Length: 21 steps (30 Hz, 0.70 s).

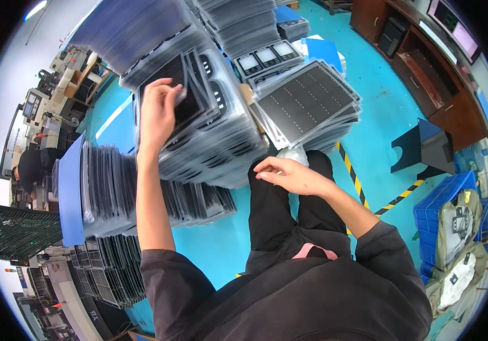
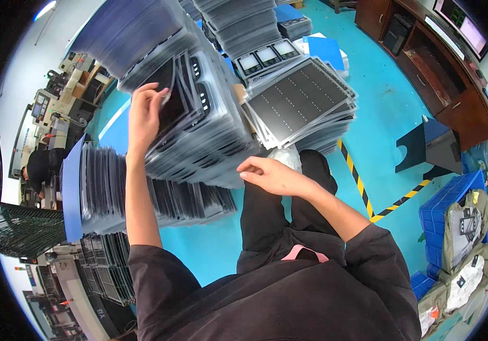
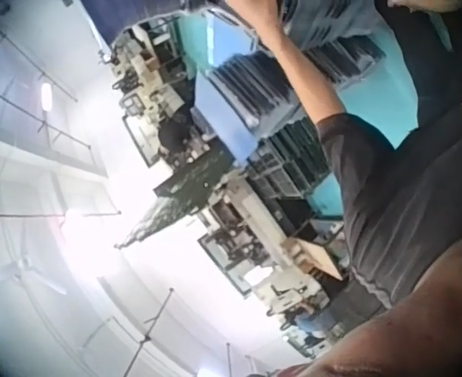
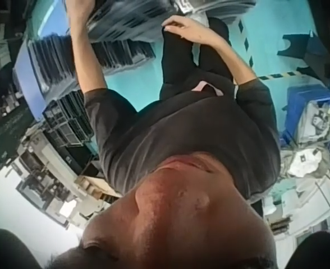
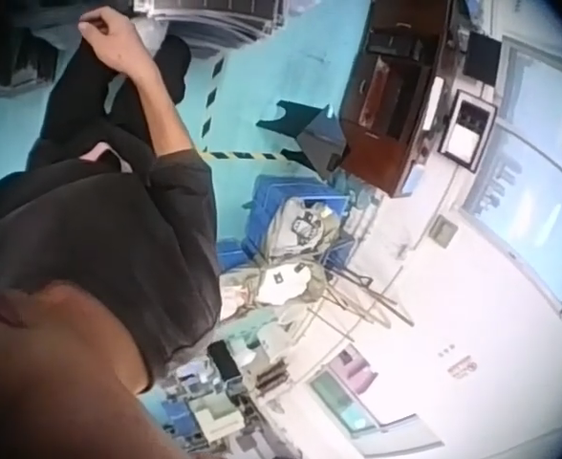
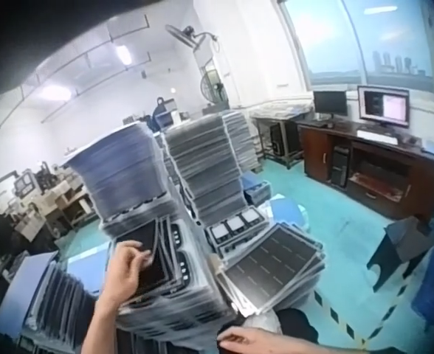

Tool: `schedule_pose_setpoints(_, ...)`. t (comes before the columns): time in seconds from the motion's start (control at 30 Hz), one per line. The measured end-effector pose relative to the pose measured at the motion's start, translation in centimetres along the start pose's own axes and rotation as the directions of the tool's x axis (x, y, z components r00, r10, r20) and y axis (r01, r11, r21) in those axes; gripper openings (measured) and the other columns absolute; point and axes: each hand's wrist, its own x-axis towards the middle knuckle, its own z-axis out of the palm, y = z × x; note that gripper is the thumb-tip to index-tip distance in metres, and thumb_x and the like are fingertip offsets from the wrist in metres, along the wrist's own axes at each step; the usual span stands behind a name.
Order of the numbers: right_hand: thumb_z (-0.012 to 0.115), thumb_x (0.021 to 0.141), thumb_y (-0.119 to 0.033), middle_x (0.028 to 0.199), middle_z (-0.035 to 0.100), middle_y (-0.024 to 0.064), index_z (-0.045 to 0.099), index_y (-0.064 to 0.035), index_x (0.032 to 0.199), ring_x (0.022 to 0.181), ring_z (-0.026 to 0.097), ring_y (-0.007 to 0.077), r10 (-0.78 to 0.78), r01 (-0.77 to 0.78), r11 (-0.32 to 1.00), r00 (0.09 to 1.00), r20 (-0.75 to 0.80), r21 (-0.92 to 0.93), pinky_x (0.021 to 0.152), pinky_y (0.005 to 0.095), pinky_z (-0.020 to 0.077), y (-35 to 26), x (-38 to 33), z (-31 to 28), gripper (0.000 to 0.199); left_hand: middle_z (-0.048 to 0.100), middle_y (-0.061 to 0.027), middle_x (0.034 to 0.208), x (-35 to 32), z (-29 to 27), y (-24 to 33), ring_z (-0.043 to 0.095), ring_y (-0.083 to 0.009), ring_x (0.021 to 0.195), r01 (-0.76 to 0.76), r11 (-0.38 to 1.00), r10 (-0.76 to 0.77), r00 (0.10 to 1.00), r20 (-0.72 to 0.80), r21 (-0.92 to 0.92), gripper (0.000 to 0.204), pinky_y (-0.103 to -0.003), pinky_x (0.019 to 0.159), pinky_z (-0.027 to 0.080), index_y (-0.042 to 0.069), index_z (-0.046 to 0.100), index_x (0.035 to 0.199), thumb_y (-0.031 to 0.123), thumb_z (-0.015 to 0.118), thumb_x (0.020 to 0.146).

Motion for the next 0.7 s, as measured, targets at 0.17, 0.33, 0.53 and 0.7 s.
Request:
schedule_pose_setpoints(0.17,0.059,0.107,-0.032,0.126,0.068,0.0154,0.054,0.0009,0.139,0.119,0.065,0.0216,-0.13,0.145,0.943,0.989,-0.068,0.3,0.101,0.0356,0.0513,-5.2,-0.9,-0.1,0.046,0.059,-0.0203,0.127,-3.3,-1.5,8.8,0.071,-0.029,0.103,-0.04,0.999,0.04,0.999,0.026,-0.008,0.009,-0.038,0.092,0.054,-0.004,0.057,0.093,-0.002,0.057,0.102)
schedule_pose_setpoints(0.33,0.056,0.109,-0.03,0.127,0.062,0.0097,0.05,0.0048,0.141,0.121,0.064,0.0226,-0.114,0.042,0.698,0.992,0.054,0.714,0.103,0.0404,0.0555,-8.1,0.5,3.0,0.048,0.05,-0.0196,0.131,-11.1,1.4,13.8,0.07,-0.0341,0.118,0.11,0.943,-0.057,0.983,0.172,-0.315,0.008,-0.035,0.084,0.061,-0.004,0.05,0.105,-0.011,0.051,0.101)
schedule_pose_setpoints(0.53,0.047,0.109,-0.006,0.108,0.06,0.009,0.053,0.0099,0.111,0.11,0.069,0.0211,-0.115,0.088,0.734,0.993,-0.004,0.674,0.102,0.036,0.0594,-5.6,0.5,5.6,0.017,0.05,-0.0181,0.129,-13.7,2.1,12.4,0.071,-0.0313,0.111,0.208,0.937,-0.203,0.978,0.048,-0.281,0.007,-0.036,0.083,0.059,-0.005,0.053,0.106,-0.009,0.054,0.101)
schedule_pose_setpoints(0.7,0.046,0.109,-0.003,0.131,0.062,0.0125,0.051,0.0089,0.136,0.115,0.067,0.0201,-0.114,0.082,0.74,0.993,0.004,0.668,0.104,0.036,0.0579,-5.3,-0.4,6.0,0.031,0.061,-0.0145,0.118,-15.4,2.7,15.5,0.058,-0.0217,0.09,0.358,0.932,-0.362,0.926,-0.104,-0.052,0.02,-0.034,0.082,0.049,-0.002,0.057,0.121,0.0,0.058,0.101)
